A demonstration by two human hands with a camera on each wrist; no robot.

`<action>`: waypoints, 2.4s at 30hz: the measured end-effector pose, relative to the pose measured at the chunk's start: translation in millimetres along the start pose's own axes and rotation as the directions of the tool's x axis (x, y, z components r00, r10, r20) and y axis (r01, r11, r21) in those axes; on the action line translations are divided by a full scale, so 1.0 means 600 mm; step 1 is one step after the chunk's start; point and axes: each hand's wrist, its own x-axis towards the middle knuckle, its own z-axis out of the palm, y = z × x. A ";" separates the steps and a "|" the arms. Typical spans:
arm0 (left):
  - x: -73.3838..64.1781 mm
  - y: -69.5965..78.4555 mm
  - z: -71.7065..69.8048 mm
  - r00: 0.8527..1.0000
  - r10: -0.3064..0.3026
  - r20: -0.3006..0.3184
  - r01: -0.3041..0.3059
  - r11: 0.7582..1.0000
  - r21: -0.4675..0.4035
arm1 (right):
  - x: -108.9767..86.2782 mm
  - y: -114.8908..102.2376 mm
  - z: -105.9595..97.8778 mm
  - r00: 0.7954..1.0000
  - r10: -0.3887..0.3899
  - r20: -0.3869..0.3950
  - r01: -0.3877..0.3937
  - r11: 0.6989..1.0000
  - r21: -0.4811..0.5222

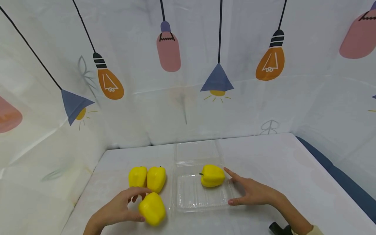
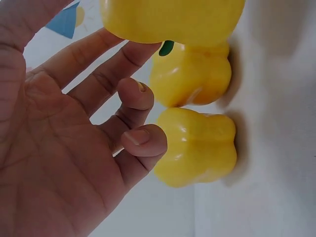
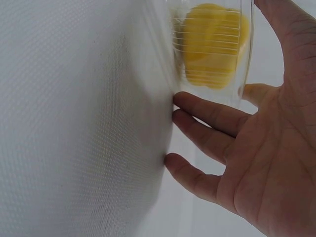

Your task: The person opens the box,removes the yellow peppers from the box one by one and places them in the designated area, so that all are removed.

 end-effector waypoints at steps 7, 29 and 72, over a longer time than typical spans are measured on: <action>0.003 -0.006 0.006 0.998 -0.023 0.059 0.025 1.000 -0.017 | 0.000 0.001 0.001 1.000 -0.001 -0.002 0.001 1.000 -0.002; 0.001 -0.016 0.002 0.991 -0.103 0.081 0.107 0.994 -0.036 | -0.002 -0.001 0.001 1.000 -0.007 -0.008 0.007 1.000 -0.012; 0.044 0.017 0.004 0.999 -0.021 -0.029 0.022 0.999 0.038 | -0.002 -0.005 -0.001 1.000 -0.010 -0.007 0.010 1.000 -0.019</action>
